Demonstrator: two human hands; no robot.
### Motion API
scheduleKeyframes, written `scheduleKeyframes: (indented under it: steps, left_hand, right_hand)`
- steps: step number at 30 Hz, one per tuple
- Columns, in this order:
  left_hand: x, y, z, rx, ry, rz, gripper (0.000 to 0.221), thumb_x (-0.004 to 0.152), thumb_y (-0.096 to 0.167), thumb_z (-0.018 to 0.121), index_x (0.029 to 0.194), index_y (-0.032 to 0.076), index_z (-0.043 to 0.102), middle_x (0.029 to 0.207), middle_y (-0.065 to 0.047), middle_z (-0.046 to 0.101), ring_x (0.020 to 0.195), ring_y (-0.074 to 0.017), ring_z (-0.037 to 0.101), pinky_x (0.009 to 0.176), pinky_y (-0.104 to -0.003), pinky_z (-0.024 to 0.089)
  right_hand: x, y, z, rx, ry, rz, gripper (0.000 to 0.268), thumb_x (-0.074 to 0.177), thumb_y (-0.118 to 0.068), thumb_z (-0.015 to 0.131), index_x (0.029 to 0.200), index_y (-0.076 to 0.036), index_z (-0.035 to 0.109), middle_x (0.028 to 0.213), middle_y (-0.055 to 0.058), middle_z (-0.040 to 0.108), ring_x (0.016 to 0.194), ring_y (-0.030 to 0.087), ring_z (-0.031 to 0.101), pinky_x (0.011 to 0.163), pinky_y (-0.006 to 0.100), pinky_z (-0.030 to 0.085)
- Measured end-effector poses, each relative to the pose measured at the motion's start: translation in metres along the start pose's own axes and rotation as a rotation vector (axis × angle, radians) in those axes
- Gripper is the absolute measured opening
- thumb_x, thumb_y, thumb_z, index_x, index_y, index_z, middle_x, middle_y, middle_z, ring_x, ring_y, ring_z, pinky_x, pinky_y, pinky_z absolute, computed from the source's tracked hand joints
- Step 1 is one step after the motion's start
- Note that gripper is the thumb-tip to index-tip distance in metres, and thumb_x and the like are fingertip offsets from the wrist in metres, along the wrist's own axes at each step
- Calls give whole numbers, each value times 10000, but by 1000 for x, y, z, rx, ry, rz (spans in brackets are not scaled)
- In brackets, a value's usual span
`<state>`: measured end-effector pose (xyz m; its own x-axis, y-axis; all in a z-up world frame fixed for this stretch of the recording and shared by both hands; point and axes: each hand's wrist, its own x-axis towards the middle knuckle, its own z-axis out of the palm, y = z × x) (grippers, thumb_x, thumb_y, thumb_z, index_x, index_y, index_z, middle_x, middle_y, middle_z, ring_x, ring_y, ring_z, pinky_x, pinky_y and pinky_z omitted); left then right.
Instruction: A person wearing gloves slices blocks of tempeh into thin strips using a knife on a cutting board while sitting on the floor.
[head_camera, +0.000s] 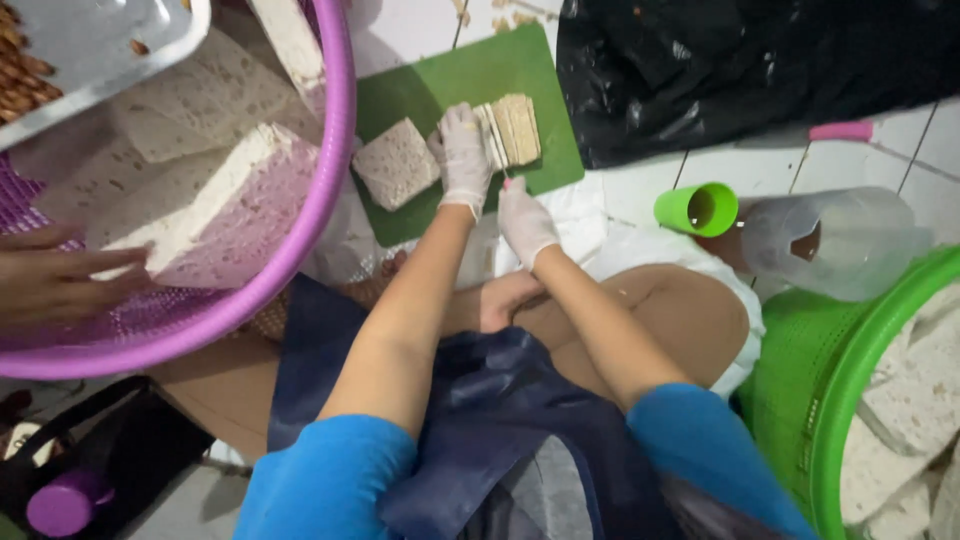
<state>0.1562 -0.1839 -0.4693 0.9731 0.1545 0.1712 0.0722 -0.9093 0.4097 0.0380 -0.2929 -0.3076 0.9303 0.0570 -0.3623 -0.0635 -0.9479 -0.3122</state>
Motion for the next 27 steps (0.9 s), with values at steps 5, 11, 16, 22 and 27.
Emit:
scheduleKeyframes:
  steps: [5, 11, 16, 22, 27]
  left_hand:
    - [11, 1, -39, -363, 20, -204, 399, 793, 336, 755, 1116, 222, 549, 1130, 4, 535, 1140, -233, 580, 1015, -374, 477]
    - [4, 28, -86, -400, 57, -320, 207, 822, 346, 653, 943, 213, 551, 948, -7, 562, 976, -251, 633, 909, -357, 508]
    - [3, 23, -96, -364, 22, -135, 168, 792, 274, 727, 854, 187, 597, 960, -30, 565, 992, -279, 609, 849, -397, 518]
    - [7, 24, -109, -445, 20, -160, 116, 859, 243, 697, 891, 157, 625, 938, -92, 604, 994, -324, 621, 871, -427, 523]
    - [5, 16, -92, -197, 1, -83, 170, 909, 328, 618, 909, 171, 550, 987, -81, 556, 1050, -314, 570, 916, -457, 492]
  right_hand:
    - [-14, -10, -38, -197, 37, -183, 272, 1052, -179, 394, 1064, 52, 536, 785, 219, 688, 726, 424, 741, 638, 522, 600]
    - [-32, -28, -38, -35, -8, 45, 349, 1099, -294, 301, 1170, 33, 402, 772, 193, 707, 780, 386, 745, 727, 494, 598]
    - [-2, -11, -7, 129, -88, 80, 373, 1081, -310, 311, 1220, 32, 366, 837, 252, 707, 883, 449, 721, 781, 551, 573]
    - [-26, -23, -40, -207, 94, -213, 302, 1055, -174, 382, 1126, 67, 549, 839, 216, 666, 739, 403, 744, 645, 492, 607]
    - [-26, -34, -44, 61, -51, 71, 365, 1095, -316, 280, 1211, 12, 389, 802, 189, 697, 831, 425, 733, 776, 528, 584]
